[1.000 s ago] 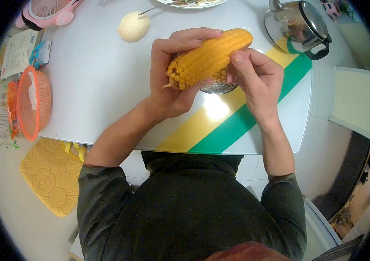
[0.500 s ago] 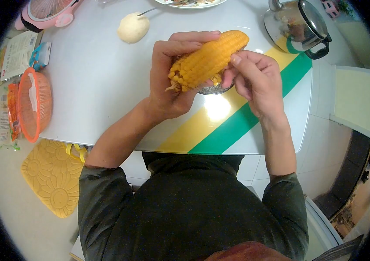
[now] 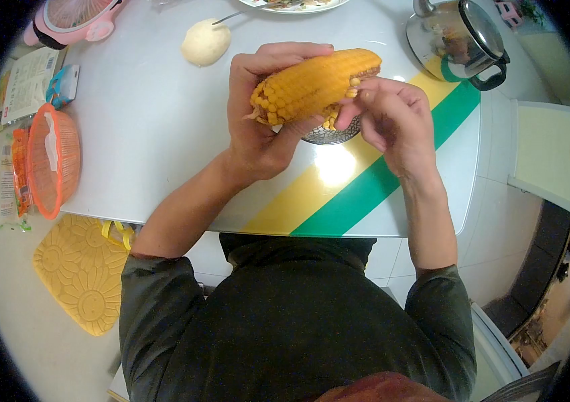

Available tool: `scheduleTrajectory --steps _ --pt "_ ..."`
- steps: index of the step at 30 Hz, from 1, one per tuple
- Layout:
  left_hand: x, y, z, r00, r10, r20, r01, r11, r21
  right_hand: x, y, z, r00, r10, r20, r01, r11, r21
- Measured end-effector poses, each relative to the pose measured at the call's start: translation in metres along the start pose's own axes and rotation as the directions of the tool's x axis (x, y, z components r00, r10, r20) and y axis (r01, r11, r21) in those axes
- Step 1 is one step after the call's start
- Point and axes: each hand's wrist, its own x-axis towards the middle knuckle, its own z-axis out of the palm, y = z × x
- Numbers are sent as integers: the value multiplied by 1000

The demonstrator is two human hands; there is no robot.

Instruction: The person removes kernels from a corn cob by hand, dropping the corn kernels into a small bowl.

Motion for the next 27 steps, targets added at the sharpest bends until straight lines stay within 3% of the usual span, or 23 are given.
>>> scheduleTrajectory --steps 17,20,23,27 --pt "0 1 -2 1000 4 12 -4 1000 25 0 -1 0 998 55 17 -54 996 -65" --pt "0 -3 -3 1000 15 -16 -15 999 39 -3 3 13 994 -51 -96 33 984 -173" --pt "0 2 -3 997 -53 -61 55 998 19 0 17 11 965 -227 -129 152 891 -427" --pt "-1 1 -2 986 -118 -122 109 991 -74 -2 10 17 940 -314 -130 224 859 -460"
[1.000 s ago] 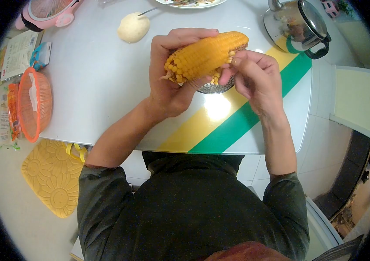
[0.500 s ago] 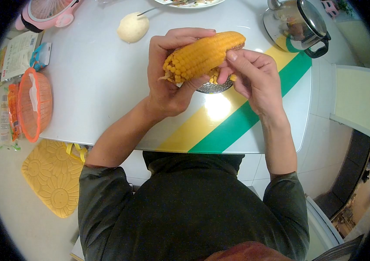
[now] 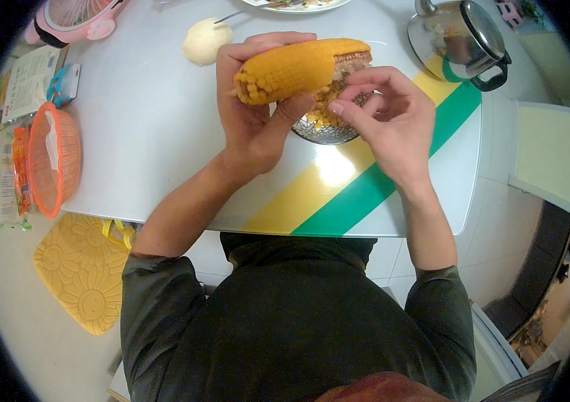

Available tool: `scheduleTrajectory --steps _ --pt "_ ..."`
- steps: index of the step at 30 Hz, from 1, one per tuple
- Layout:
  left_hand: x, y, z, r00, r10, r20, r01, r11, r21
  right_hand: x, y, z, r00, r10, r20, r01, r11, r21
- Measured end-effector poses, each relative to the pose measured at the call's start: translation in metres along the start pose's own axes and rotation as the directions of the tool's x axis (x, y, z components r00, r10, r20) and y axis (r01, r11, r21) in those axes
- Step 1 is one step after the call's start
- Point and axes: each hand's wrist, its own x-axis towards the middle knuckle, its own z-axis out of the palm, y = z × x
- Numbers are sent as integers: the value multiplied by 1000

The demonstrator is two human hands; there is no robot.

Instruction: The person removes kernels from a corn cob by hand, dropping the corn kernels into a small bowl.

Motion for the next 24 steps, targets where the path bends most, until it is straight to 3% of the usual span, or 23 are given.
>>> scheduleTrajectory --steps 5,8,11,13,17,24 --pt "-1 10 -1 983 -179 -32 171 972 -161 -1 5 -6 980 -134 -150 150 984 95" --pt "1 11 -2 975 -221 -38 209 957 -202 8 7 -16 841 -530 -109 463 809 -362" --pt "3 13 -1 971 -238 -28 225 944 -242 14 -2 -15 756 -654 -24 553 658 -510" --pt "5 15 0 965 -261 -22 246 933 -262 16 5 -14 782 -620 59 569 673 -473" --pt "6 16 2 954 -299 -14 282 913 -294 10 9 -2 879 -465 106 475 832 -288" --pt "7 24 6 943 -334 11 328 920 -214 13 10 -4 856 -491 164 518 818 -249"
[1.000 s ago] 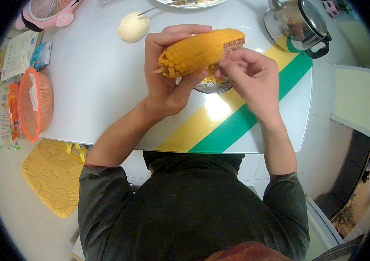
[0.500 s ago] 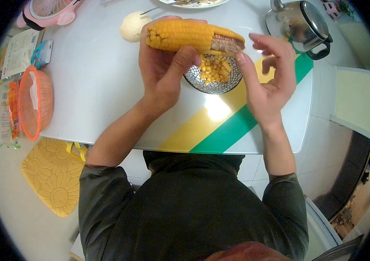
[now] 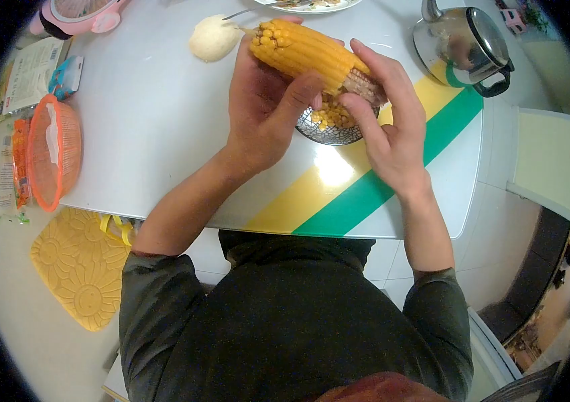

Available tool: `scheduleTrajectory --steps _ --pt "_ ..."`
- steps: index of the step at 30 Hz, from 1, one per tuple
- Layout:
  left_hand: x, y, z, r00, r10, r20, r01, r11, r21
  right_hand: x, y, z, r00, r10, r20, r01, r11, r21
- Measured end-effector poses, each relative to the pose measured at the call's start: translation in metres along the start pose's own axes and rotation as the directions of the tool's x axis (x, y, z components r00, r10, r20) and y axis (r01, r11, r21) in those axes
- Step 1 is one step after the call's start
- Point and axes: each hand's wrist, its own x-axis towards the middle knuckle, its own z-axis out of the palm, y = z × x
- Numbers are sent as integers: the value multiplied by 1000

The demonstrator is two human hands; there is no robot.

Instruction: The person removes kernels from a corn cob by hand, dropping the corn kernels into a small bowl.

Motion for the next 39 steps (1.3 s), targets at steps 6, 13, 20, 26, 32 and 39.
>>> scheduleTrajectory --steps 6,13,20,26,32,39 --pt "-5 -11 -6 997 63 50 -65 997 42 0 -7 3 991 130 2 -128 972 195" --pt "-1 -13 -3 992 105 67 -110 991 77 3 -8 3 933 347 92 -355 853 382" --pt "-5 -10 -4 996 59 63 -61 998 33 5 -12 5 922 368 116 -377 792 480" --pt "-6 -11 -6 995 64 77 -70 995 74 6 -14 2 914 380 142 -399 780 482" --pt "-5 -13 -6 993 88 83 -93 994 64 4 -11 2 917 374 139 -395 803 446" --pt "-4 -12 -8 990 92 105 -101 992 78 3 -11 2 924 356 139 -377 792 480"
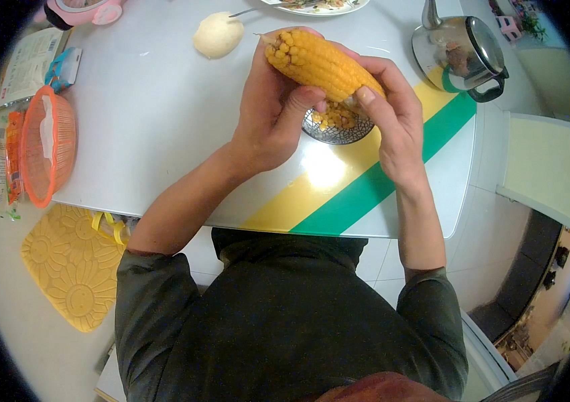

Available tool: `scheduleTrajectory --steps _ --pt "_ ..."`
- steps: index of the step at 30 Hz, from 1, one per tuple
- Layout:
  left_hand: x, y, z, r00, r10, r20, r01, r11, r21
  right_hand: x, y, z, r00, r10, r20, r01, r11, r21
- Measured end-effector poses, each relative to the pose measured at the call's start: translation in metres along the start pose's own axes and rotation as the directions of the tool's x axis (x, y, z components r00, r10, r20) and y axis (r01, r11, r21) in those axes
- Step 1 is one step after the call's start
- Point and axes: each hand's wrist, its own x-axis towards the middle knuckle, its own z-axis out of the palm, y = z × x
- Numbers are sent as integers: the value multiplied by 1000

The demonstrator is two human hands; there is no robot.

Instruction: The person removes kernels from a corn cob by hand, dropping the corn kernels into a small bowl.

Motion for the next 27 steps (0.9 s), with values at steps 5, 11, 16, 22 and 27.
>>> scheduleTrajectory --steps 5,11,16,22,27 --pt "0 -1 3 1000 19 -4 -19 1000 20 0 0 3 1000 9 -1 -9 1000 -2" --pt "0 2 1 1000 16 -3 -16 999 31 0 0 2 1000 -3 16 3 1000 -2" --pt "1 0 0 1000 5 8 -5 1000 -7 0 6 0 1000 -14 27 15 999 -29" --pt "2 1 0 1000 -14 -7 14 1000 4 -1 7 -1 999 -20 27 21 998 -62" --pt "2 -1 0 1000 -10 -6 10 1000 -14 -1 3 -1 999 -21 30 24 993 -115"
